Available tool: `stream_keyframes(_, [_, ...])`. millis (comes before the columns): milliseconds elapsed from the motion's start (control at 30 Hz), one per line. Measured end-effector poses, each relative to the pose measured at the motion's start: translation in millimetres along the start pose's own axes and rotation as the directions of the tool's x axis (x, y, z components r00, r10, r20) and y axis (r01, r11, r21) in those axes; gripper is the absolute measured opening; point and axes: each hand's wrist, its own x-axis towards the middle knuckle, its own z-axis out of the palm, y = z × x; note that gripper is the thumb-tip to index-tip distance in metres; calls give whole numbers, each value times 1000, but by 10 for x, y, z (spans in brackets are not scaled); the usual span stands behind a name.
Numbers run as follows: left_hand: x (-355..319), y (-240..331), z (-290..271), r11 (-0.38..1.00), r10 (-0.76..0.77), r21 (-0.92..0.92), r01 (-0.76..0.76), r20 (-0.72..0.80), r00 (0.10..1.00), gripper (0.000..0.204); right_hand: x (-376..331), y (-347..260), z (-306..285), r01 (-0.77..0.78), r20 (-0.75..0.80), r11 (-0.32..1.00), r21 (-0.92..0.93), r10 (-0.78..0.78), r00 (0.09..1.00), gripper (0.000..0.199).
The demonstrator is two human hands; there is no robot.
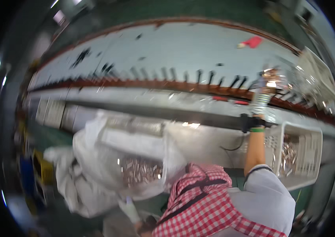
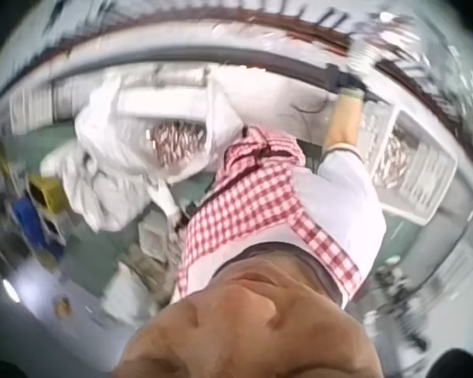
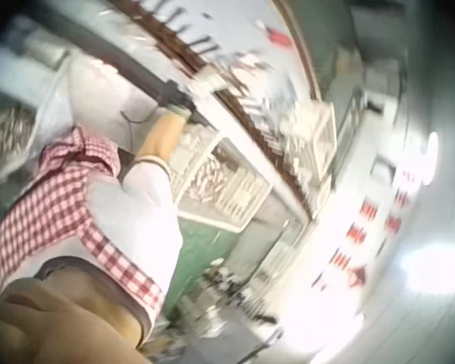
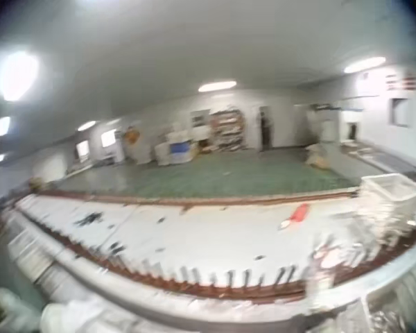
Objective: The worker is sorting metal components from a production line table into white bags and plastic crates.
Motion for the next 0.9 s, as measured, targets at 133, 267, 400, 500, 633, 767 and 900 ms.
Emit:
stream_keyframes(133, [255, -682, -188, 941, 320, 159, -300, -120, 940, 56, 195, -919, -337, 15, -125, 823, 568, 67, 990, 32])
stream_keyframes(267, [141, -911, -285, 988, 132, -51, -146, -210, 969, 58, -575, -2167, -517, -10, 273, 672, 740, -286, 919, 19])
stream_keyframes(400, [32, -1026, -307, 980, 156, -82, -179, -224, 962, 58, -1573, -2634, -168, 148, 357, 382, 912, -919, 167, 34])
stream_keyframes(500, [-73, -925, -243, 980, 149, -95, -173, -220, 964, 58, -1873, -2484, -35, -52, 211, 214, 976, -976, -47, 37])
stream_keyframes(633, [-166, -923, -195, 990, 112, -60, -127, -217, 970, 57, -1476, -2120, -264, -334, 482, 454, 826, -876, 1, 37])
stream_keyframes(767, [-186, -782, 6, 945, 326, 41, -324, -127, 937, 58, -1250, -1301, -298, -376, 810, 720, 583, -549, 207, 29])
stream_keyframes(900, [-208, -949, -61, 943, 323, -26, -332, -172, 931, 69, -1125, -685, -98, -598, 711, 505, 623, -46, 702, 23])
